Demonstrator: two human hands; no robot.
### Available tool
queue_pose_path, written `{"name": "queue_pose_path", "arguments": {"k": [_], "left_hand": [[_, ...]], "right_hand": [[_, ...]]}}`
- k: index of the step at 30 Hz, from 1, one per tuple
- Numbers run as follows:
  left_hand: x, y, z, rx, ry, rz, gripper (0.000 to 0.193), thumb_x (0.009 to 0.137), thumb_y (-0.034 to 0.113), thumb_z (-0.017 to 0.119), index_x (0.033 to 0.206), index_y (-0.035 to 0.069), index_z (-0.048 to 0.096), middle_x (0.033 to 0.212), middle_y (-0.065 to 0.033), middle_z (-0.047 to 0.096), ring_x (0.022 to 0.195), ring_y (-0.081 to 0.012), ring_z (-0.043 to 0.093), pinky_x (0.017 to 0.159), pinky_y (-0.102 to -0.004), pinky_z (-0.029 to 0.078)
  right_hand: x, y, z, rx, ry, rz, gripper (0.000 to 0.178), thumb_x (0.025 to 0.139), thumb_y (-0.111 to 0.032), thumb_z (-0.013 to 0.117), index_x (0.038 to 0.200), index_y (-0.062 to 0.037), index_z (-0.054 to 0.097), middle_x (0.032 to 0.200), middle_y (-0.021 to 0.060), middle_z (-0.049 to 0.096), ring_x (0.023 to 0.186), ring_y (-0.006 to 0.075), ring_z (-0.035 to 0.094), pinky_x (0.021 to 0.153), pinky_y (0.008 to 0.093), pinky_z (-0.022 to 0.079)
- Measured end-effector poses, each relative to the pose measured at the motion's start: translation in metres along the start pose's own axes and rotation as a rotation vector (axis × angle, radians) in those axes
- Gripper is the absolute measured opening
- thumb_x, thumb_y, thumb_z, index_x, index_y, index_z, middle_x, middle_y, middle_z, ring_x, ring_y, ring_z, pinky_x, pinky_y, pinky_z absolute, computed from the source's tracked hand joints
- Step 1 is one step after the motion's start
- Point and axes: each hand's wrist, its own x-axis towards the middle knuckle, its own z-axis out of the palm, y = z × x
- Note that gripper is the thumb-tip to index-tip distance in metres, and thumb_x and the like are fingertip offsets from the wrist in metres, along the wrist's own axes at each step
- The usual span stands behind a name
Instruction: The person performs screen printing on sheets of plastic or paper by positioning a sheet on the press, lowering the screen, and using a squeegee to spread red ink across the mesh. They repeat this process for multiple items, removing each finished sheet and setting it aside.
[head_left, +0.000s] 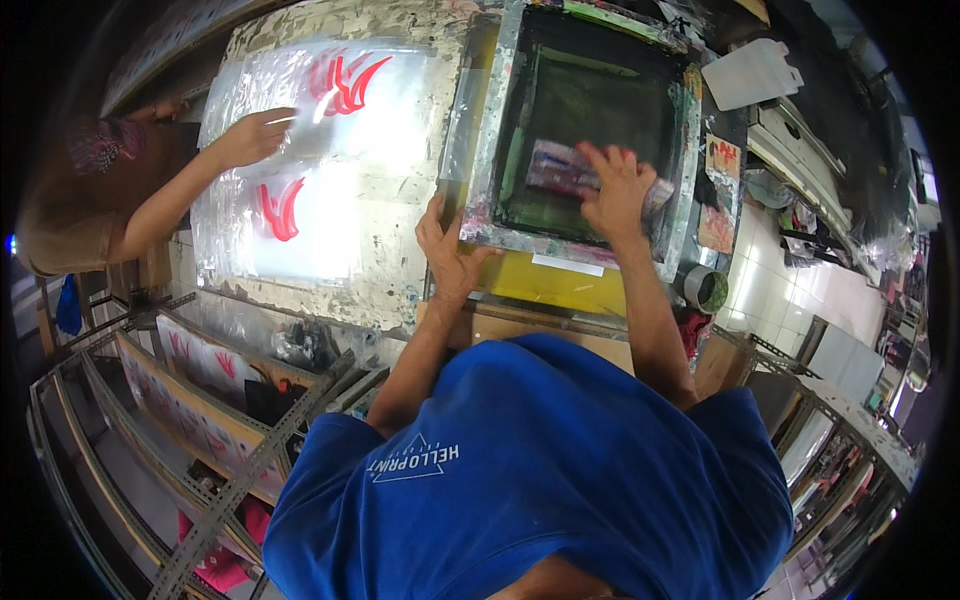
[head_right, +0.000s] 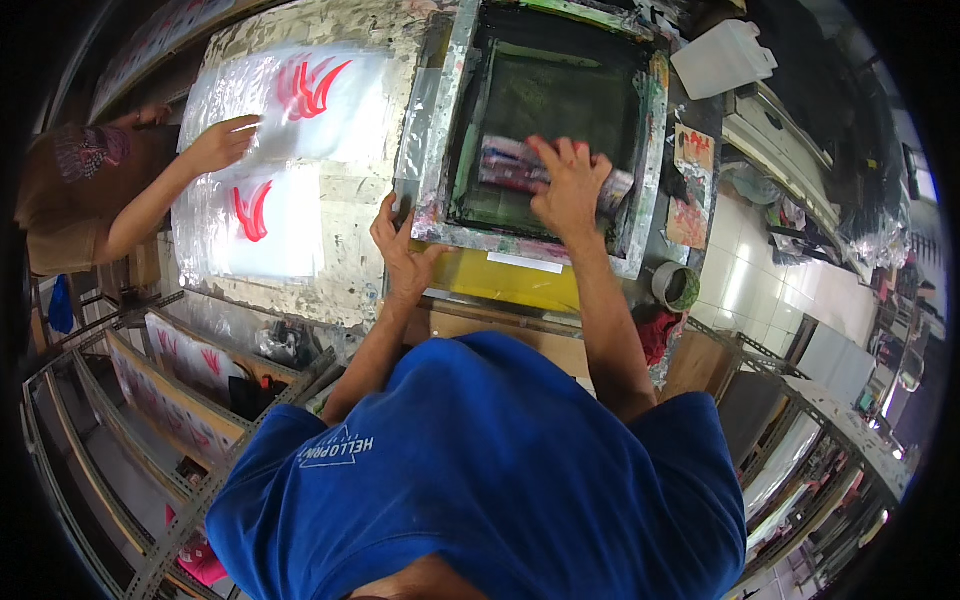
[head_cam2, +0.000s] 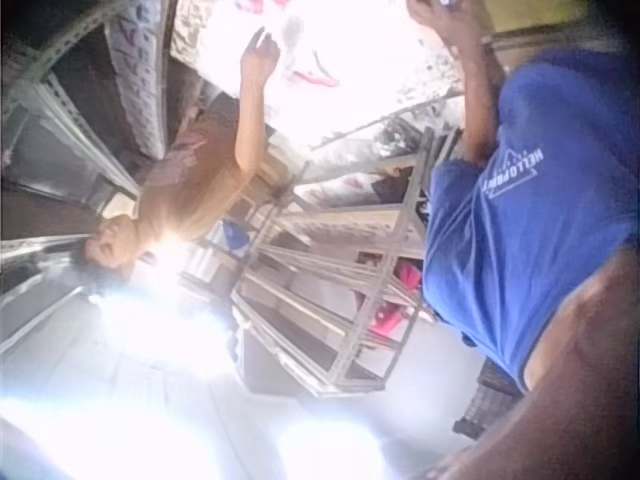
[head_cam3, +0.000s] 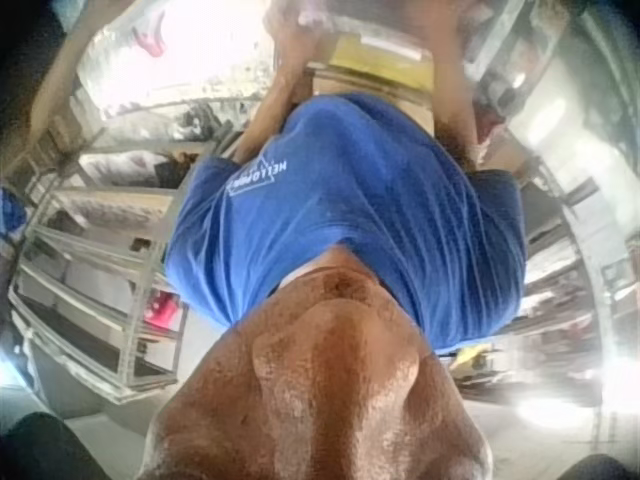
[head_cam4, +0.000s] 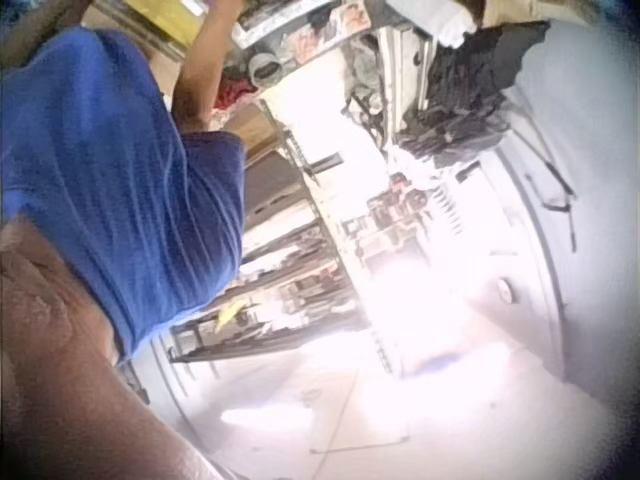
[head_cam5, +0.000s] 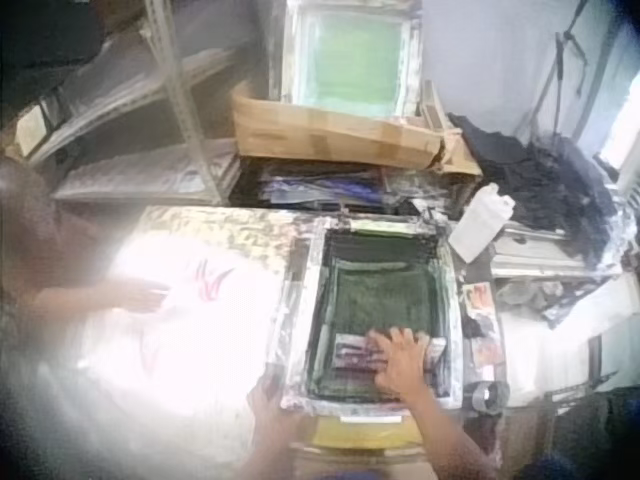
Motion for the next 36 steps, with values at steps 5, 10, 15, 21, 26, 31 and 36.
{"name": "queue_pose_path", "arguments": {"k": [5, 10, 15, 21, 26, 31, 36], "left_hand": [[0.003, -0.008, 0.0, 0.011, 0.03, 0.065, 0.086, 0.054, 0.027, 0.093, 0.13, 0.002, 0.061, 0.15, -0.0244, 0.035, 0.129, -0.0417, 0.036, 0.105, -0.0491, 0.034], [0.0, -0.006, 0.002, -0.03, 0.037, 0.014, 0.085, 0.055, 0.025, 0.092, 0.131, 0.003, 0.06, 0.147, -0.024, 0.038, 0.131, -0.0402, 0.035, 0.106, -0.0486, 0.032], [-0.002, -0.004, 0.001, -0.063, 0.034, -0.008, 0.085, 0.057, 0.025, 0.091, 0.133, 0.003, 0.059, 0.134, -0.0202, 0.048, 0.125, -0.0363, 0.039, 0.106, -0.0472, 0.031], [-0.007, -0.001, 0.005, -0.142, 0.118, -0.062, 0.085, 0.059, 0.03, 0.091, 0.132, 0.0, 0.059, 0.12, -0.0183, 0.053, 0.115, -0.0328, 0.043, 0.103, -0.045, 0.032], [0.017, 0.031, -0.013, -0.21, 0.245, 0.028, 0.086, 0.06, 0.035, 0.093, 0.13, -0.002, 0.06, 0.114, -0.0175, 0.055, 0.113, -0.0331, 0.045, 0.1, -0.0437, 0.034], [0.073, 0.09, -0.047, -0.283, 0.353, 0.107, 0.064, 0.072, 0.021, 0.089, 0.123, -0.005, 0.06, 0.118, -0.0176, 0.056, 0.111, -0.028, 0.051, 0.1, -0.0383, 0.04], [0.133, 0.127, -0.055, -0.716, 0.42, 0.194, 0.048, 0.08, 0.012, 0.08, 0.122, -0.001, 0.062, 0.118, -0.0164, 0.061, 0.11, -0.0289, 0.054, 0.098, -0.0394, 0.04]], "right_hand": [[0.089, 0.04, 0.01, -0.084, 0.127, -0.028, 0.075, 0.061, -0.015, 0.076, 0.134, -0.026, 0.059, 0.118, 0.0038, 0.058, 0.116, 0.0278, 0.05, 0.097, 0.049, 0.031], [0.17, 0.082, 0.02, -0.095, 0.221, -0.153, 0.066, 0.069, -0.021, 0.077, 0.133, -0.028, 0.06, 0.119, 0.0035, 0.06, 0.113, 0.027, 0.053, 0.095, 0.05, 0.032], [0.229, 0.111, 0.014, -0.113, 0.257, -0.209, 0.055, 0.078, -0.021, 0.076, 0.131, -0.0251, 0.064, 0.119, 0.006, 0.07, 0.108, 0.0313, 0.063, 0.095, 0.0456, 0.045], [0.223, 0.091, -0.027, 0.147, 0.1, 0.091, 0.053, 0.08, -0.02, 0.077, 0.132, -0.0225, 0.065, 0.119, 0.0095, 0.071, 0.111, 0.0304, 0.066, 0.095, 0.0367, 0.049], [0.128, 0.06, -0.086, 0.479, 0.032, 0.121, 0.057, 0.081, -0.012, 0.076, 0.134, -0.0275, 0.063, 0.122, 0.0127, 0.07, 0.11, 0.0294, 0.066, 0.094, 0.0348, 0.049], [0.044, -0.049, -0.186, 0.097, 0.061, 0.007, 0.053, 0.08, -0.012, 0.073, 0.132, -0.0224, 0.065, 0.112, 0.0149, 0.072, 0.101, 0.0326, 0.067, 0.087, 0.0376, 0.051], [0.07, -0.071, -0.235, -0.053, 0.318, -0.204, 0.049, 0.074, -0.014, 0.069, 0.124, -0.0143, 0.071, 0.11, 0.0183, 0.071, 0.105, 0.0301, 0.068, 0.094, 0.0365, 0.049]]}}
